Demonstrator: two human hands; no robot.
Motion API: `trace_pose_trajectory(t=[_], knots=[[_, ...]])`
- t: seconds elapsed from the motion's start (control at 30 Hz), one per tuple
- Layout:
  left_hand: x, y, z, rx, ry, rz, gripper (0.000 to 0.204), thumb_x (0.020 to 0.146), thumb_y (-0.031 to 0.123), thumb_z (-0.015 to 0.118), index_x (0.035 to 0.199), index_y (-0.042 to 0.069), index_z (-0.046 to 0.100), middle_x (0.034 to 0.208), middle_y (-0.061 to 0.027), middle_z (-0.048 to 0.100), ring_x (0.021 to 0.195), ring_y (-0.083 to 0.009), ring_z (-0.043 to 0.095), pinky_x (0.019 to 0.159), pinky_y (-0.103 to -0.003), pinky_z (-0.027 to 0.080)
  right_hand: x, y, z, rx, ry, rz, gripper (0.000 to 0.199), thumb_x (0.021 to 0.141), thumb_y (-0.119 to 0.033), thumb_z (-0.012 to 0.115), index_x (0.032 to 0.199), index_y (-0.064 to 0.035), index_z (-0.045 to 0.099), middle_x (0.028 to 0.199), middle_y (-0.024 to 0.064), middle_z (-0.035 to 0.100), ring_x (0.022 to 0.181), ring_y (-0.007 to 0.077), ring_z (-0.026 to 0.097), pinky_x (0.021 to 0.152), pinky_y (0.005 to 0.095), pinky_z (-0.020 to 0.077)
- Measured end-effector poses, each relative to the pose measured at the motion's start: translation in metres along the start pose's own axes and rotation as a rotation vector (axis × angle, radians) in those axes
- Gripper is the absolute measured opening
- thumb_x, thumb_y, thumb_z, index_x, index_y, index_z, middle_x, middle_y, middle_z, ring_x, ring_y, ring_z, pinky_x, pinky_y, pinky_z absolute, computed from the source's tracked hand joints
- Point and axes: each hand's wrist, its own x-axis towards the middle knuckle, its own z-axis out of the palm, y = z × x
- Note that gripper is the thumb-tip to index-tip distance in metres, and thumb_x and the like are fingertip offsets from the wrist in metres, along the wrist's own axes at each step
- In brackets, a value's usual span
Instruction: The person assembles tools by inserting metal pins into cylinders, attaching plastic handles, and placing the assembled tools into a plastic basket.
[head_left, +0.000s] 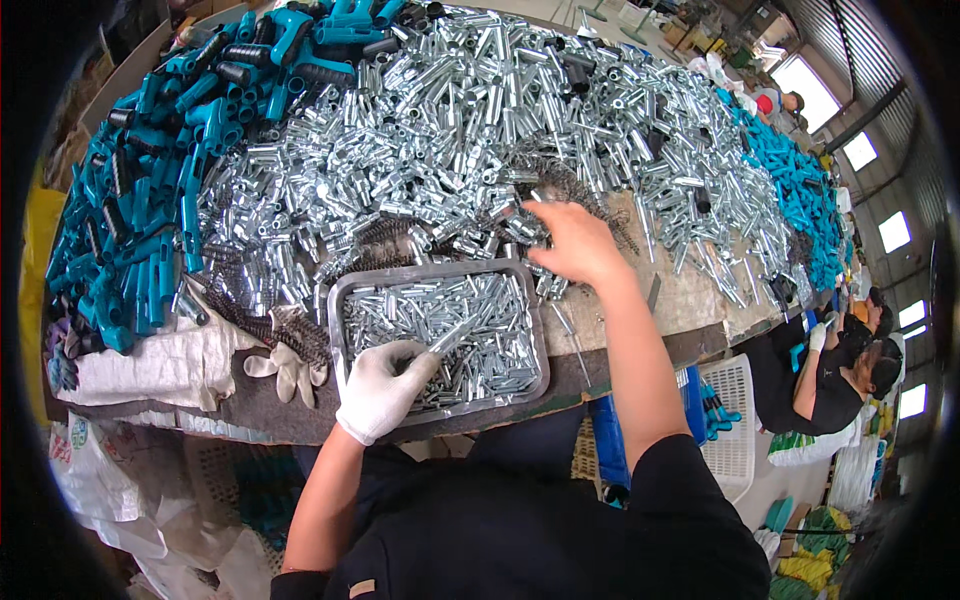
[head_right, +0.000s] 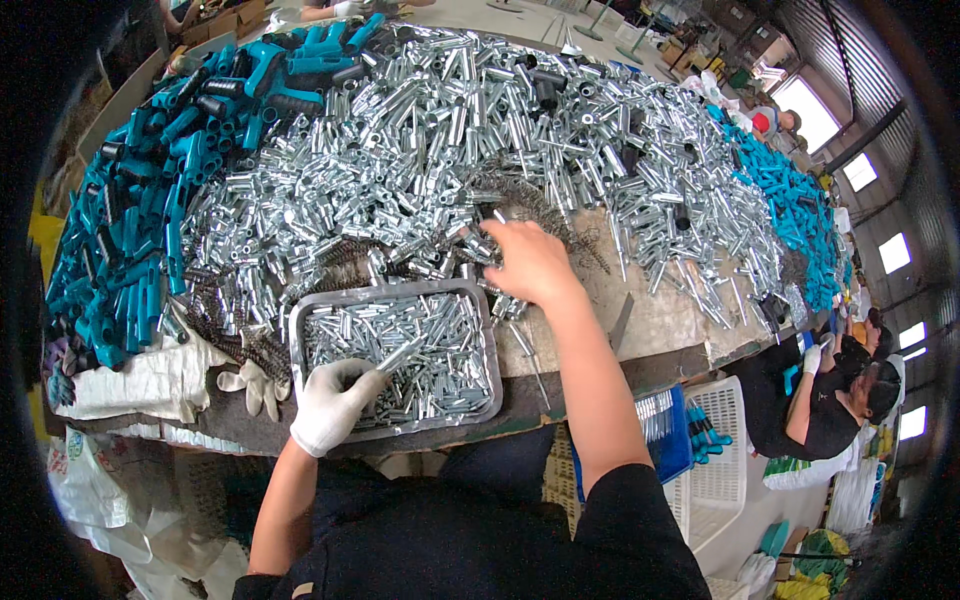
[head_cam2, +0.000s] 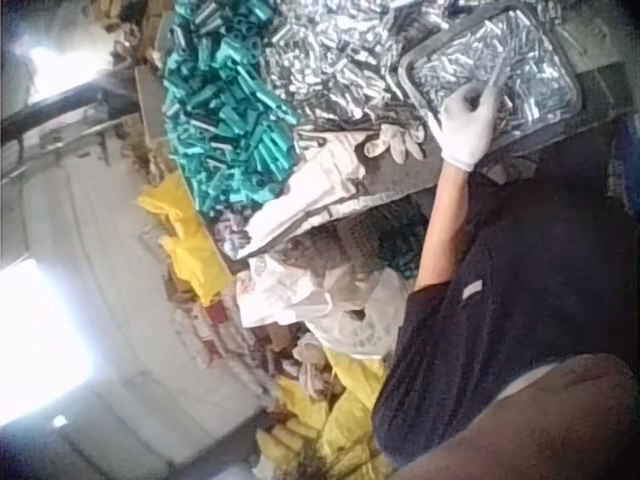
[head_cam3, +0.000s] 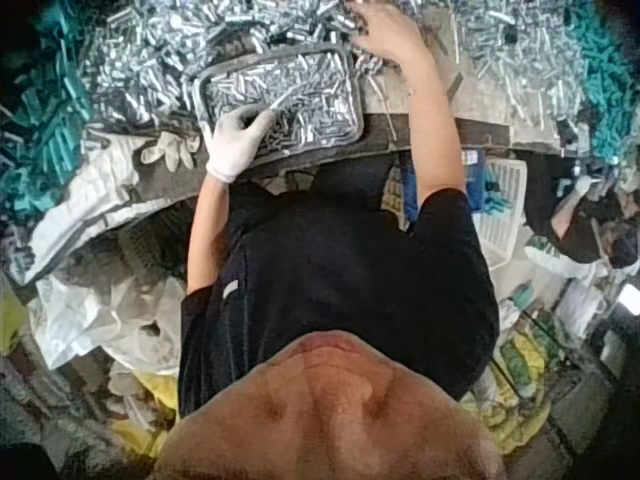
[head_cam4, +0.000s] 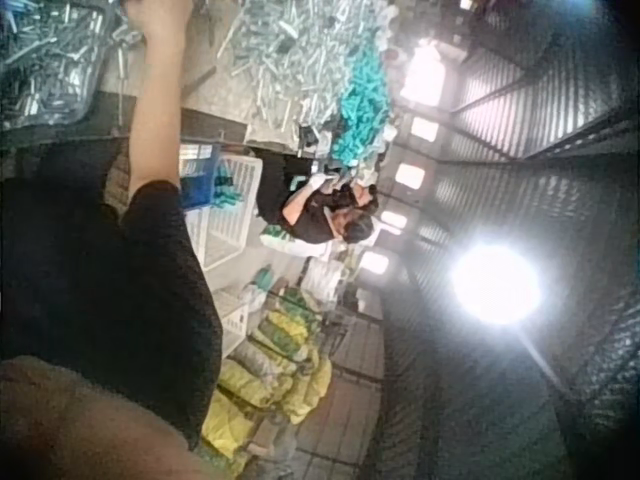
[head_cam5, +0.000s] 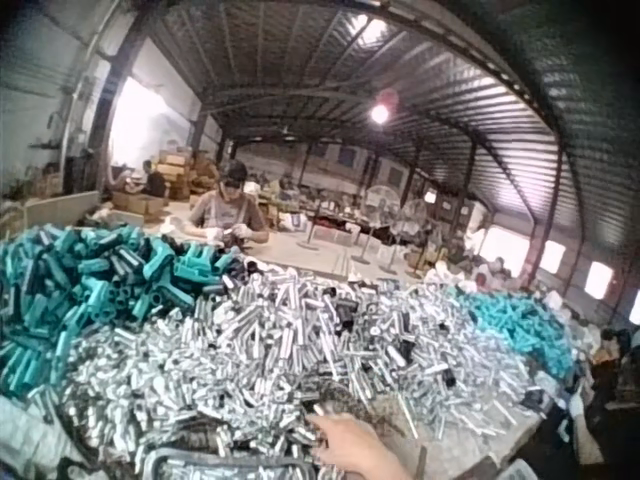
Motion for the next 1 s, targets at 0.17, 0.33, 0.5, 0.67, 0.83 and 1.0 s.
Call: trace_pose_trajectory(t=[0.17,0.33,0.5,0.67,0.83,1.0], knots=[[0.0,0.003,0.003,-0.008,-0.01,-0.01,0.032,0.085,0.031,0.062,0.092,0.001,0.072,0.068,-0.0098,0.066,0.064,-0.0156,0.063,0.064,-0.031,0.049,0.006,-0.003,-0.02,0.108,-0.174,0.229,0.04,0.084,-0.017,0.066,0.121,-0.0118,0.053,0.108,0.0141,0.066,0.097,0.0322,0.063,0.085,0.0426,0.049],[-0.003,-0.001,-0.004,-0.029,-0.007,-0.056,0.032,0.084,0.031,0.062,0.091,0.002,0.072,0.065,-0.0088,0.065,0.062,-0.0151,0.062,0.063,-0.03,0.048,-0.016,-0.024,-0.04,0.868,-0.03,0.333,0.04,0.087,-0.011,0.062,0.125,-0.0062,0.05,0.101,0.0108,0.067,0.087,0.021,0.064,0.081,0.0328,0.0498],[-0.01,0.02,-0.025,-0.112,-0.024,-0.016,0.029,0.084,0.027,0.063,0.09,0.0,0.072,0.067,-0.0072,0.066,0.064,-0.0117,0.06,0.063,-0.029,0.048,-0.062,-0.034,-0.065,0.967,-0.376,0.135,0.034,0.089,-0.003,0.059,0.122,-0.002,0.054,0.103,0.0065,0.066,0.092,0.0133,0.061,0.084,0.0284,0.0486],[-0.017,0.037,-0.042,-0.034,-0.096,0.045,0.031,0.084,0.028,0.063,0.088,-0.001,0.072,0.07,-0.0094,0.067,0.065,-0.0131,0.061,0.064,-0.031,0.048,-0.079,-0.039,-0.043,1.218,-0.29,0.091,0.021,0.092,-0.003,0.056,0.112,0.002,0.057,0.105,0.0092,0.065,0.091,0.012,0.06,0.082,0.0287,0.0497],[-0.023,0.052,-0.048,0.0,-0.114,0.08,0.023,0.085,0.019,0.063,0.083,-0.003,0.07,0.065,-0.0027,0.06,0.058,-0.006,0.052,0.054,-0.025,0.042,-0.075,-0.046,-0.021,1.489,-0.233,0.22,0.017,0.095,-0.005,0.053,0.112,-0.0001,0.055,0.103,0.0092,0.065,0.086,0.0108,0.06,0.075,0.0256,0.0495],[-0.023,0.053,-0.049,0.017,-0.135,0.056,0.026,0.084,0.021,0.064,0.086,-0.004,0.07,0.064,-0.003,0.061,0.058,-0.0069,0.052,0.053,-0.026,0.042,-0.069,-0.07,-0.014,1.588,-0.253,0.191,0.018,0.097,-0.007,0.052,0.113,-0.0009,0.055,0.102,0.0097,0.066,0.084,0.0117,0.062,0.073,0.0258,0.0507]])
